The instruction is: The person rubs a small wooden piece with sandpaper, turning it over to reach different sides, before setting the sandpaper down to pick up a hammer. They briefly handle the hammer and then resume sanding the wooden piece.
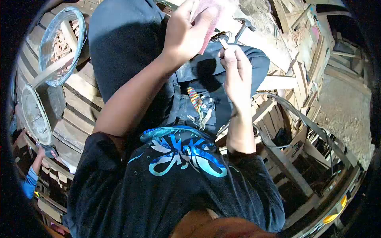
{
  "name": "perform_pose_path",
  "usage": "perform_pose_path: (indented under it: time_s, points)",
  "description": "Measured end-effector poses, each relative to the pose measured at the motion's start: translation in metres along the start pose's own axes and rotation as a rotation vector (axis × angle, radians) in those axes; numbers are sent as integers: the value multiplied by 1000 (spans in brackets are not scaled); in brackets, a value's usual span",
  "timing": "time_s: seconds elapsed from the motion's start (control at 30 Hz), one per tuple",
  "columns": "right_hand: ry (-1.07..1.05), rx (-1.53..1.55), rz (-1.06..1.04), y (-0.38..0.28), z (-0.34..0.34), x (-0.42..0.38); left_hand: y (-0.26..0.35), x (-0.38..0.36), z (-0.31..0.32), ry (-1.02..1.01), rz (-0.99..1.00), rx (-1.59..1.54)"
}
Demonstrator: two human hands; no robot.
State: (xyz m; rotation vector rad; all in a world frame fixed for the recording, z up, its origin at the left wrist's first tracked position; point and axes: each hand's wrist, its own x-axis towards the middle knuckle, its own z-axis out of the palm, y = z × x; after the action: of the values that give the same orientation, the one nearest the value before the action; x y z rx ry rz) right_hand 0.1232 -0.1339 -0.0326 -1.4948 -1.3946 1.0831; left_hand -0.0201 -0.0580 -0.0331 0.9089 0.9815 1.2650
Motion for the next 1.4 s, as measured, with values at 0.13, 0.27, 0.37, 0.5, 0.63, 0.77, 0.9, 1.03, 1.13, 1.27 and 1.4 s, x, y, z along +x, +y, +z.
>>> perform_pose_path:
  time_s: [0.13, 0.27, 0.37, 0.5, 0.63, 0.77, 0.9, 1.03, 1.13, 1.27, 1.4]
  points:
    - [-22, -25, 45, -6, 1, -3, -11, -9, 2, -139, 164, 59]
    - [11, 59, 15, 0, 3, -2, -24, -2, -3, -156, 165, 338]
    - [20, 31, -1, 3, 2, -2, -22, -7, -1, -164, 122, 168]
    - [76, -104, -51, -3, -1, 0, -22, -1, 2, -172, 225, 187]
    - [32, -127, -12, -4, -4, 4, -34, -3, -2, -163, 389, 245]
    - [-23, -60, -26, -9, -9, 4, -11, -1, 2, -63, 373, 506]
    - [-80, -2, -7, -1, -11, 3, -37, 3, -6, 32, 574, 447]
    - [-117, 18, 44, -3, -7, 4, -24, 0, -1, -155, 407, 93]
    - [-116, 44, 40, -4, -7, 2, -13, -5, -3, -203, 238, 238]
    - [-63, 4, 26, -4, -3, 2, -26, -1, 0, -121, 524, 463]
    - [-48, 24, 13, -5, 1, -1, -11, -8, -1, -134, 373, 566]
